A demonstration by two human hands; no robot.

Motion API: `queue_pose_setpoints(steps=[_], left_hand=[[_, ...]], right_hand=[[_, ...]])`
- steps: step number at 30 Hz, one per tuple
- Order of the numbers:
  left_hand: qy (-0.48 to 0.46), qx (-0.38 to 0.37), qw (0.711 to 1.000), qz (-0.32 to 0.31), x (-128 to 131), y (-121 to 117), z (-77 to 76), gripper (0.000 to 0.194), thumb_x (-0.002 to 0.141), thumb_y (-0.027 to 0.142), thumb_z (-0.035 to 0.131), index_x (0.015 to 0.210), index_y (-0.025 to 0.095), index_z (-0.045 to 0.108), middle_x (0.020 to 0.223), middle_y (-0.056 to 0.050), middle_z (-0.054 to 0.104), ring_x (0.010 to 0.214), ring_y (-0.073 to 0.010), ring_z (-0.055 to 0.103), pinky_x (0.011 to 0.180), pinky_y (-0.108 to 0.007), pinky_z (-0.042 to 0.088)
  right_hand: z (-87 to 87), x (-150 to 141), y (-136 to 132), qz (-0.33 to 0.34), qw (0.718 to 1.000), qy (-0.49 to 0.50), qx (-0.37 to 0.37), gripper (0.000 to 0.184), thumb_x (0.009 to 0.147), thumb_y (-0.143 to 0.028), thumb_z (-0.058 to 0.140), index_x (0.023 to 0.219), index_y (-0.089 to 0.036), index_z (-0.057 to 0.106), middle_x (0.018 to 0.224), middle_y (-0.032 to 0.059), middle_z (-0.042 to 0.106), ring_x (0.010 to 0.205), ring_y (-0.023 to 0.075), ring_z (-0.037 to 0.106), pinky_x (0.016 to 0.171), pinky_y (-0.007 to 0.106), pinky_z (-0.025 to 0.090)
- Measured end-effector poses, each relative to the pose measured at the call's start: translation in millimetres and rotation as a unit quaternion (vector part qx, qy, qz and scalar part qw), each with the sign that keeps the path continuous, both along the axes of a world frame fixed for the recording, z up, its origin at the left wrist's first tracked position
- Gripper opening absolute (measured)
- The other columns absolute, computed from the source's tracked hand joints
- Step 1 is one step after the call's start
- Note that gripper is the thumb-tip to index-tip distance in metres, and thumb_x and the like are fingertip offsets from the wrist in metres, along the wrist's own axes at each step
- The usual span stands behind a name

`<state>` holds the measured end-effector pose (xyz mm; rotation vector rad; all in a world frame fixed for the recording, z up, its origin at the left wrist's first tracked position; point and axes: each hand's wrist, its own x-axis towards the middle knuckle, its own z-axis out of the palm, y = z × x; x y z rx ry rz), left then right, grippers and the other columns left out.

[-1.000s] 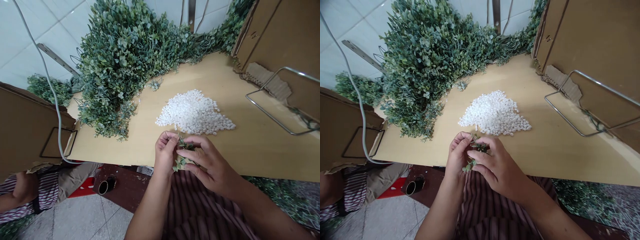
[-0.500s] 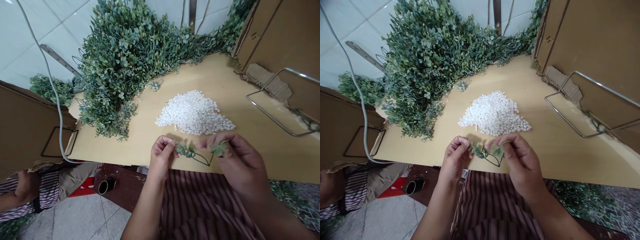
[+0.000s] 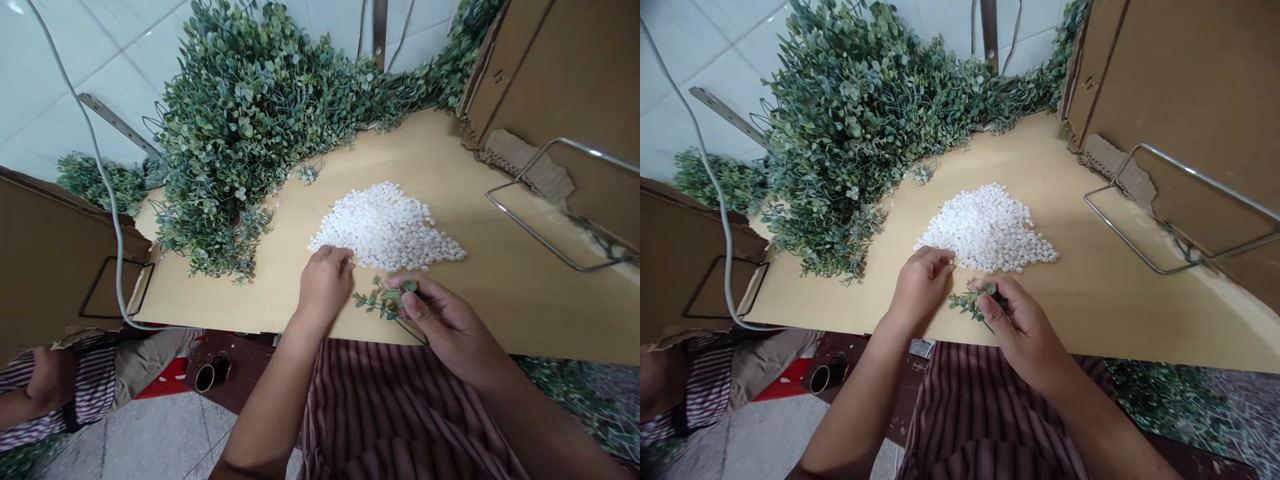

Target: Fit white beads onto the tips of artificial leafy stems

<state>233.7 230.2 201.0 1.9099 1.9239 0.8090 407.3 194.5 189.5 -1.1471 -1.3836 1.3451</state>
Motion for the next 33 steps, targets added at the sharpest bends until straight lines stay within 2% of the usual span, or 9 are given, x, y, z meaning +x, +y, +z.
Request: queue_pose_setpoints(steps=[4,7,10,12,15,19,24,30,33], left_hand=[[-0.012,0.019,1.0,0.014,1.1,1.9,-5.3,0.016,0.075,0.007,0.057,0.076,0.02,0.067,0.081,-0.005,0.064,0.076,-0.018,0.057,0.07,-0.028,0.04],[-0.134,0.0,0.991,0.017,-3.1,-1.6,-6.5,0.01,0.077,0.012,0.059,0.073,0.019,0.065,0.081,-0.003,0.066,0.075,-0.0156,0.057,0.07,-0.026,0.041],[-0.327,-0.026,0.944,0.021,-3.0,-8.1,-3.1,0.003,0.074,0.019,0.066,0.073,0.016,0.064,0.075,-0.002,0.064,0.07,-0.0118,0.056,0.068,-0.023,0.043],[-0.437,-0.042,0.899,0.001,1.7,-14.4,0.7,0.012,0.07,0.023,0.072,0.072,0.015,0.064,0.069,0.0,0.062,0.064,-0.0091,0.054,0.064,-0.021,0.043],[-0.527,-0.096,0.844,-0.032,12.2,-24.2,4.7,0.024,0.064,0.032,0.079,0.074,0.014,0.066,0.064,0.001,0.06,0.057,-0.0067,0.051,0.058,-0.019,0.043],[-0.57,-0.137,0.809,-0.042,21.0,-31.3,4.6,0.028,0.06,0.036,0.082,0.073,0.015,0.068,0.061,0.001,0.06,0.056,-0.0054,0.051,0.056,-0.018,0.043],[-0.588,-0.136,0.797,-0.027,20.0,-31.3,1.1,0.028,0.056,0.034,0.084,0.071,0.016,0.069,0.059,0.002,0.06,0.055,-0.0053,0.052,0.056,-0.018,0.044],[-0.608,-0.125,0.784,-0.015,18.2,-32.1,-2.5,0.023,0.058,0.031,0.083,0.071,0.016,0.071,0.06,0.002,0.064,0.055,-0.0046,0.054,0.056,-0.016,0.045],[-0.619,-0.132,0.774,-0.01,18.2,-32.9,-3.1,0.021,0.059,0.03,0.083,0.072,0.017,0.073,0.063,0.001,0.066,0.055,-0.0041,0.055,0.057,-0.015,0.046]], right_hand=[[-1.8,3.9,3.1,0.023,0.999,-0.017,-0.017,0.052,0.072,-0.064,0.058,0.085,-0.013,0.061,0.077,0.0024,0.058,0.07,0.0034,0.054,0.061,0.009,0.046],[-2.4,4.2,6.3,0.029,0.999,-0.016,-0.038,0.049,0.074,-0.061,0.058,0.086,-0.014,0.06,0.068,0.0,0.054,0.061,0.002,0.048,0.056,0.009,0.043],[-0.7,1.1,7.9,0.036,0.999,-0.02,-0.016,0.041,0.078,-0.054,0.056,0.082,-0.013,0.059,0.067,-0.0003,0.052,0.059,0.0014,0.045,0.053,0.009,0.04],[0.5,-1.9,8.0,0.032,0.999,-0.031,0.014,0.035,0.081,-0.048,0.055,0.077,-0.013,0.059,0.07,0.0007,0.054,0.063,0.0019,0.047,0.055,0.009,0.04],[1.2,-5.9,7.2,0.008,0.997,-0.047,0.066,0.027,0.082,-0.038,0.055,0.073,-0.013,0.06,0.07,0.001,0.055,0.069,0.0027,0.051,0.063,0.009,0.044],[1.1,-9.6,5.5,-0.015,0.997,-0.04,0.062,0.02,0.078,-0.03,0.057,0.07,-0.013,0.064,0.066,0.0005,0.06,0.062,0.0025,0.053,0.058,0.009,0.044],[1.0,-12.9,5.1,-0.023,0.999,-0.024,0.032,0.021,0.076,-0.031,0.059,0.069,-0.013,0.067,0.063,0.001,0.063,0.058,0.0034,0.055,0.053,0.009,0.045],[1.3,-14.0,5.2,-0.027,0.999,-0.024,0.023,0.025,0.076,-0.034,0.059,0.072,-0.012,0.07,0.067,0.002,0.067,0.063,0.0044,0.06,0.059,0.009,0.048],[2.5,-14.2,4.7,-0.023,0.999,-0.023,0.025,0.025,0.076,-0.033,0.058,0.07,-0.011,0.069,0.066,0.0021,0.066,0.06,0.004,0.059,0.057,0.009,0.047]])
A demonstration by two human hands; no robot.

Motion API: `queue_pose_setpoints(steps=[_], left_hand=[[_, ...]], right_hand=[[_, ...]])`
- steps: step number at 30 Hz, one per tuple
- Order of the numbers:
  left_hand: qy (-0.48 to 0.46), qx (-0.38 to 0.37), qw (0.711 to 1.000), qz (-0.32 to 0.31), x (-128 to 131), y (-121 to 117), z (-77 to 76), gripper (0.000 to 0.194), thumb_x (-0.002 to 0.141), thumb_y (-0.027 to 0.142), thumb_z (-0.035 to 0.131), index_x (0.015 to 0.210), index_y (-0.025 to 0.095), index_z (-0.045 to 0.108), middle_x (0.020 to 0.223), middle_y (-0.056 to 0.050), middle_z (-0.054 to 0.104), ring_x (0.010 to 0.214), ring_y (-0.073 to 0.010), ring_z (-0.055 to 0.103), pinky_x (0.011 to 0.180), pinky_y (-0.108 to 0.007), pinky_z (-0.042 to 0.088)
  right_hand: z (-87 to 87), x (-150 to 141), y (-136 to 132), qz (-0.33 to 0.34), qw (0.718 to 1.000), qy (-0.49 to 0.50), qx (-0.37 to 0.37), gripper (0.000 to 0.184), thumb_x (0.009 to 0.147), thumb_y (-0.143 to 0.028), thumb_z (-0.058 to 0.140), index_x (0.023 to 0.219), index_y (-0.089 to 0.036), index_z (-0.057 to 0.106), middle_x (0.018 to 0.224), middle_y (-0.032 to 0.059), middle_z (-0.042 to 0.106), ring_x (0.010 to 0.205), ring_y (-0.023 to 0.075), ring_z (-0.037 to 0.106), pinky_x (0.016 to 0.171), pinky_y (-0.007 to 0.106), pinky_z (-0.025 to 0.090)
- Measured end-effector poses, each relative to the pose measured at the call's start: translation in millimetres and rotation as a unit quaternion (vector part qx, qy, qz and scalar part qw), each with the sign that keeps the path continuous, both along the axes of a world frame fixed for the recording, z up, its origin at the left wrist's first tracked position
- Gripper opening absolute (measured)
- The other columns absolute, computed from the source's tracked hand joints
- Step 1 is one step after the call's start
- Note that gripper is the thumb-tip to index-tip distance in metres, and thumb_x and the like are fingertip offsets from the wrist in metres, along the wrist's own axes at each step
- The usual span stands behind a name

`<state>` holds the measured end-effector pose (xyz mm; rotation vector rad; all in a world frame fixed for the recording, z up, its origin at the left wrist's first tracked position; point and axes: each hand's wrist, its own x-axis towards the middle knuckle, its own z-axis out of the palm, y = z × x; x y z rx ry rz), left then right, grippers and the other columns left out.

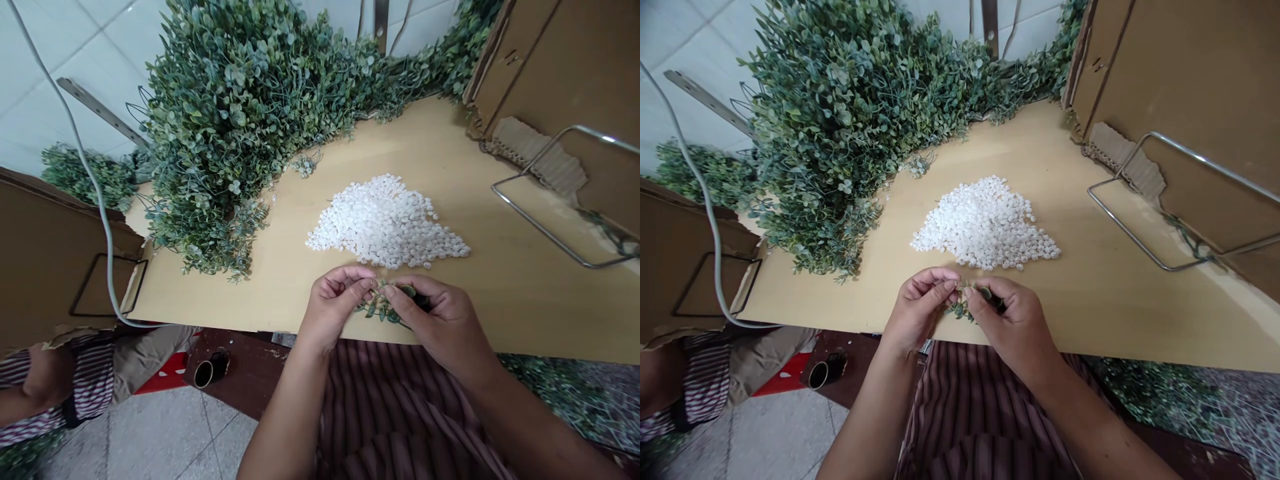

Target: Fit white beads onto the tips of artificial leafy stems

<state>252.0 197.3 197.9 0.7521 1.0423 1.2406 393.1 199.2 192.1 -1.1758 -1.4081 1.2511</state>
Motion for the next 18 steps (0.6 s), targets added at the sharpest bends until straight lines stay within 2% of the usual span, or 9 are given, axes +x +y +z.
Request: queue_pose_setpoints(steps=[9,14,18], left_hand=[[0.012,-0.016,1.0,0.002,4.4,-2.7,0.5,0.027,0.054,0.031,0.086,0.073,0.016,0.074,0.064,-0.001,0.069,0.058,-0.0082,0.06,0.06,-0.02,0.051],[0.032,-0.008,0.999,0.029,4.8,-2.3,-0.8,0.028,0.055,0.034,0.085,0.075,0.017,0.075,0.065,-0.002,0.068,0.055,-0.0065,0.056,0.057,-0.018,0.049],[0.026,-0.009,0.999,0.016,3.8,-3.8,-0.8,0.024,0.058,0.032,0.083,0.075,0.017,0.076,0.063,-0.001,0.067,0.056,-0.0051,0.056,0.057,-0.016,0.047]], right_hand=[[0.2,0.8,0.0,0.004,1.0,-0.015,0.0,0.026,0.076,-0.033,0.056,0.066,-0.011,0.067,0.064,0.0019,0.064,0.058,0.0035,0.056,0.053,0.01,0.044],[-0.9,0.3,-0.5,0.004,1.0,0.0,-0.007,0.025,0.076,-0.032,0.055,0.069,-0.011,0.068,0.065,0.0019,0.065,0.06,0.0038,0.058,0.055,0.009,0.046],[-0.1,-0.8,-0.8,-0.008,1.0,0.004,0.0,0.024,0.075,-0.031,0.056,0.067,-0.011,0.067,0.064,0.0017,0.065,0.059,0.0033,0.058,0.055,0.008,0.046]])
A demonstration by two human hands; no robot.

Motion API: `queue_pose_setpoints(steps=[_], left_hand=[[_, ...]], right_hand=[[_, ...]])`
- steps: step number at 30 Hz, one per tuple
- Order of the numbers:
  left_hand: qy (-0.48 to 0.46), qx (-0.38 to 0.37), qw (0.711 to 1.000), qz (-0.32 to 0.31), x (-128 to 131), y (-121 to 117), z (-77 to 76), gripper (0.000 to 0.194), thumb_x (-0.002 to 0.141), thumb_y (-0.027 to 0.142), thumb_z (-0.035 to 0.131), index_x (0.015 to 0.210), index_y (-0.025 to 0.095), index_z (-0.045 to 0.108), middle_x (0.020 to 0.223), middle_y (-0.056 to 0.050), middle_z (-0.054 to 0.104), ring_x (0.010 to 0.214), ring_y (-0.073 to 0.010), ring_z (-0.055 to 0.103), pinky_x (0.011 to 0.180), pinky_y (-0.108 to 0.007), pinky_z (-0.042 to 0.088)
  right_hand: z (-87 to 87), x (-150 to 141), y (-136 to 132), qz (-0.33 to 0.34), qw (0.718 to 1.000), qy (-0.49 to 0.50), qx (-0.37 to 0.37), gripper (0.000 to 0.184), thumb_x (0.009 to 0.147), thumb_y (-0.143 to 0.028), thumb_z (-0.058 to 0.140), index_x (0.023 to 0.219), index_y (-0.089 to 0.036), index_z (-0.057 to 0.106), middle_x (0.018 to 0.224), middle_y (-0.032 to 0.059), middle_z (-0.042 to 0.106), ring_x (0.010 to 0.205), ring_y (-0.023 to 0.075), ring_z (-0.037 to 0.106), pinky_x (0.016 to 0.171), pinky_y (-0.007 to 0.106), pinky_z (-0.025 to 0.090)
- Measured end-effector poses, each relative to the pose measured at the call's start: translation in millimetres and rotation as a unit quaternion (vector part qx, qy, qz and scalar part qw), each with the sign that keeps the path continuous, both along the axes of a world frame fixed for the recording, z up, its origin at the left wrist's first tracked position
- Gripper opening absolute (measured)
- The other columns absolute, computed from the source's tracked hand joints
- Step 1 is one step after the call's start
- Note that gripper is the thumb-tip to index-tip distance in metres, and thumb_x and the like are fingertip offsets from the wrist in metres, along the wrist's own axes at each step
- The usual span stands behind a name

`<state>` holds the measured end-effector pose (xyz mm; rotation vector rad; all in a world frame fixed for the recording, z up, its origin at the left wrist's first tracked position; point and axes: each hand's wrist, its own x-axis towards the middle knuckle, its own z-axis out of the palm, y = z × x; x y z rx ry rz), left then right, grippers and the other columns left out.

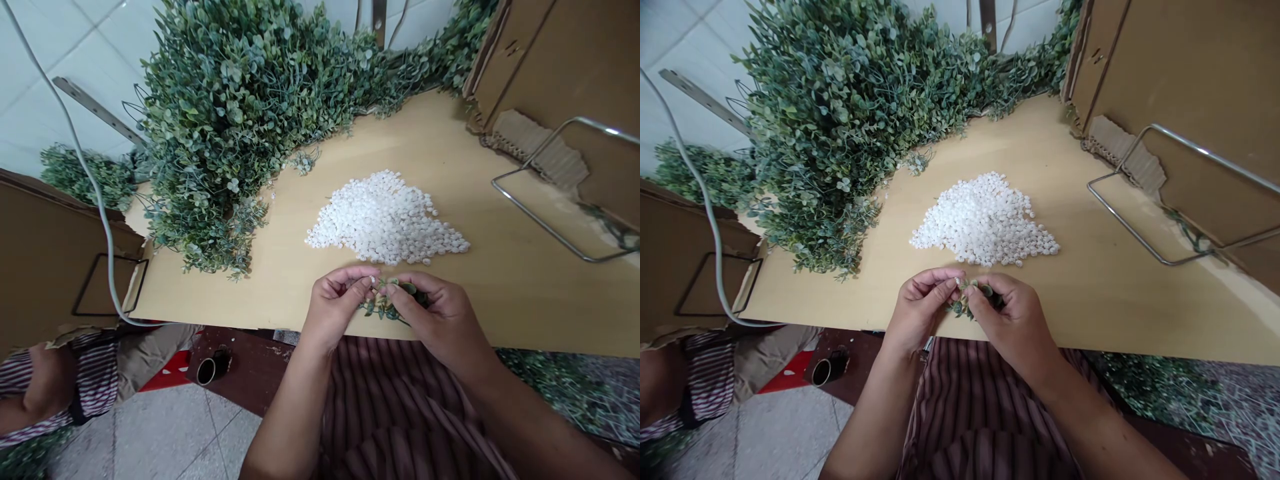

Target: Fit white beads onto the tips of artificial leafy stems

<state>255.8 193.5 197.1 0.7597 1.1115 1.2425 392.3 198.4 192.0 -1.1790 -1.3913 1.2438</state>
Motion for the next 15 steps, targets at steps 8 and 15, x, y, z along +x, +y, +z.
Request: queue_pose_setpoints(steps=[8,15], left_hand=[[-0.011,0.001,1.0,-0.017,4.5,-2.9,3.1,0.021,0.059,0.03,0.083,0.076,0.02,0.076,0.069,0.0,0.071,0.062,-0.0063,0.059,0.067,-0.018,0.048],[-0.027,0.026,0.999,-0.002,-0.3,-0.7,-0.3,0.019,0.061,0.03,0.083,0.075,0.021,0.075,0.065,0.002,0.067,0.056,-0.0027,0.054,0.057,-0.013,0.044]], right_hand=[[-1.4,-1.3,0.7,-0.01,0.999,-0.033,0.018,0.023,0.074,-0.03,0.056,0.064,-0.012,0.066,0.058,0.0004,0.06,0.056,0.003,0.054,0.053,0.01,0.042],[-1.5,0.8,-0.7,-0.009,1.0,0.001,-0.008,0.025,0.074,-0.031,0.056,0.065,-0.011,0.066,0.063,0.0017,0.064,0.058,0.0036,0.057,0.055,0.009,0.046]])
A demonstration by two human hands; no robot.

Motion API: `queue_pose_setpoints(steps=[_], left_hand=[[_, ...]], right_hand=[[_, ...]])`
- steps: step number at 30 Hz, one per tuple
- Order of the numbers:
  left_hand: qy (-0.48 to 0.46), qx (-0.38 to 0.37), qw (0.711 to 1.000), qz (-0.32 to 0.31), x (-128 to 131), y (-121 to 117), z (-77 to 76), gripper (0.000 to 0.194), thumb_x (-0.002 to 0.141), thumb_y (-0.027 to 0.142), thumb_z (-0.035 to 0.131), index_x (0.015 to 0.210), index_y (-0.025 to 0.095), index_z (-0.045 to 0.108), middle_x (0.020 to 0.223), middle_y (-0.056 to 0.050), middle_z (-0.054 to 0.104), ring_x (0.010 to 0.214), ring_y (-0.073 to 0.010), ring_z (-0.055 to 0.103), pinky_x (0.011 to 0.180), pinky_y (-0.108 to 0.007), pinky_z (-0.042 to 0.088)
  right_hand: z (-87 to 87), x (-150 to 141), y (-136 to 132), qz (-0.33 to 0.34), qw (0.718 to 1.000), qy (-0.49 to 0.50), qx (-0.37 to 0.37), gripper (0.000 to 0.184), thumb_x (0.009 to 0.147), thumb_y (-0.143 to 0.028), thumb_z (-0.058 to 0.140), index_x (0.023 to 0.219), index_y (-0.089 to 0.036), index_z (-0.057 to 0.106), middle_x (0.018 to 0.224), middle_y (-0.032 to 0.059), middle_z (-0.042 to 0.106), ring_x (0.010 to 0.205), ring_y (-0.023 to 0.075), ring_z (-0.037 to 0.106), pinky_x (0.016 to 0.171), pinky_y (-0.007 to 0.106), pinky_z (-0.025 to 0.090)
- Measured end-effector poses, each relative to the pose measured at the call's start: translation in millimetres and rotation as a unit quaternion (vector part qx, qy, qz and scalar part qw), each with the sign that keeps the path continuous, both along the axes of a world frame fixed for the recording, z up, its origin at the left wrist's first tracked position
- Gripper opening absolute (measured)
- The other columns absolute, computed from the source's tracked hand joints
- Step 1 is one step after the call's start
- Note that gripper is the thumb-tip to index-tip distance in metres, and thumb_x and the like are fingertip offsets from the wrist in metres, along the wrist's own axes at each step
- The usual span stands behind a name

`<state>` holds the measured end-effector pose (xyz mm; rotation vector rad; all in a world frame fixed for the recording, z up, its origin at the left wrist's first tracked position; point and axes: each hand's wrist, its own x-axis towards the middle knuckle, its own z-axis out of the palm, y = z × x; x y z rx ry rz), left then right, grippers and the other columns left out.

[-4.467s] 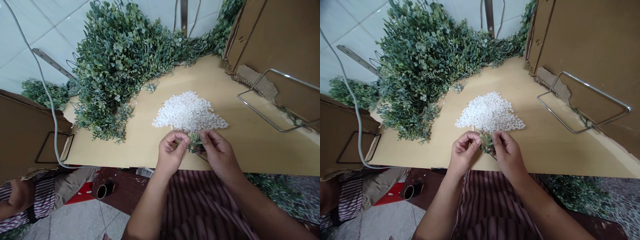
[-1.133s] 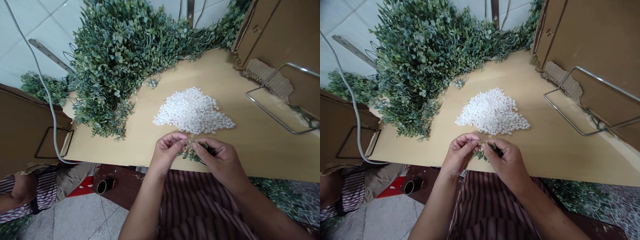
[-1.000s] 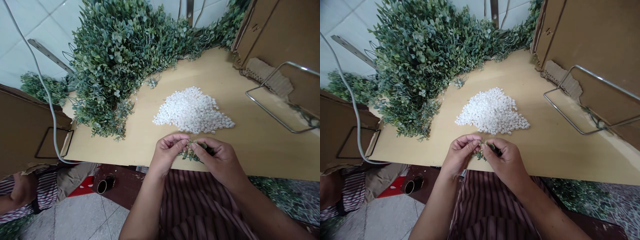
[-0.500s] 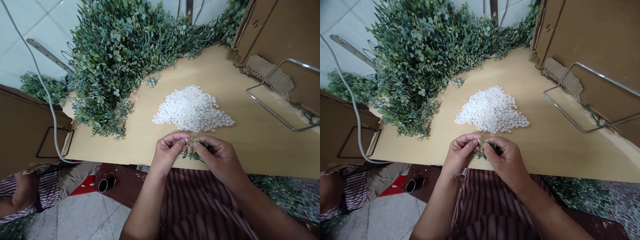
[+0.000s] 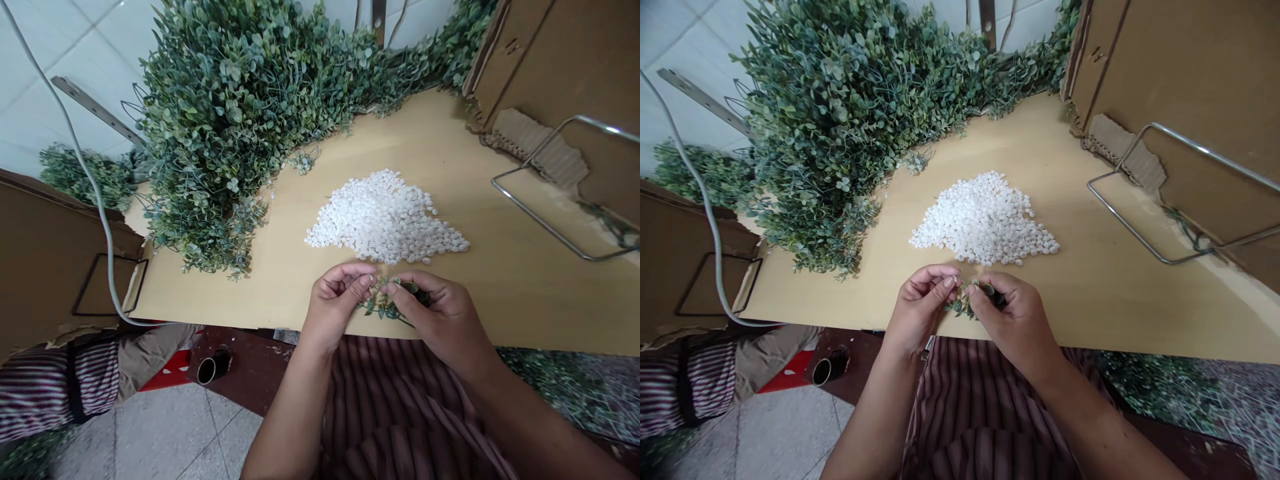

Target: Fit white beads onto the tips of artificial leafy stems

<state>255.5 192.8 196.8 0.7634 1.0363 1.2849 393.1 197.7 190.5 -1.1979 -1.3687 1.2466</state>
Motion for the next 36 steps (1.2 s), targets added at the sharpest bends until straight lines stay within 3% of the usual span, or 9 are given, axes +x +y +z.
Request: queue_pose_setpoints(steps=[9,15,24,31,36], left_hand=[[-0.009,-0.043,0.999,-0.011,1.6,2.0,2.2,0.024,0.056,0.03,0.085,0.073,0.017,0.075,0.057,0.001,0.065,0.052,-0.0043,0.056,0.053,-0.014,0.045],[0.027,-0.06,0.998,0.018,2.9,2.2,5.7,0.028,0.051,0.029,0.086,0.07,0.014,0.074,0.055,-0.001,0.067,0.052,-0.0067,0.06,0.054,-0.015,0.049],[0.054,-0.025,0.998,0.004,2.8,0.8,3.9,0.021,0.06,0.027,0.082,0.075,0.015,0.074,0.055,0.001,0.065,0.053,-0.0051,0.058,0.054,-0.014,0.047],[-0.003,-0.014,1.0,-0.015,-3.3,1.5,2.0,0.018,0.062,0.028,0.081,0.076,0.019,0.075,0.064,0.001,0.067,0.054,-0.0038,0.058,0.054,-0.014,0.046],[0.009,-0.021,1.0,-0.021,-2.1,1.7,2.3,0.019,0.062,0.029,0.081,0.077,0.018,0.075,0.061,0.001,0.066,0.054,-0.0041,0.057,0.054,-0.014,0.045]], right_hand=[[0.3,-1.0,-0.2,0.002,1.0,-0.008,0.021,0.02,0.074,-0.026,0.057,0.067,-0.012,0.069,0.064,0.0013,0.066,0.057,0.0027,0.06,0.054,0.006,0.047],[-0.5,-1.3,-0.3,0.003,0.999,-0.013,0.038,0.018,0.074,-0.024,0.057,0.068,-0.013,0.07,0.066,-0.0001,0.068,0.06,0.0009,0.062,0.057,0.002,0.046],[-1.1,-2.9,-1.1,-0.008,0.998,-0.032,0.057,0.02,0.074,-0.023,0.055,0.062,-0.014,0.068,0.06,-0.0021,0.064,0.056,-0.0012,0.058,0.054,0.0,0.043],[-2.1,-2.1,-1.4,-0.009,0.997,-0.049,0.051,0.023,0.075,-0.027,0.055,0.061,-0.013,0.066,0.059,-0.0013,0.062,0.054,-0.0001,0.055,0.053,0.004,0.042],[-1.6,-3.8,-0.4,-0.009,0.998,-0.045,0.051,0.021,0.074,-0.026,0.055,0.064,-0.013,0.068,0.062,-0.0008,0.064,0.055,-0.0002,0.056,0.054,0.003,0.043]])
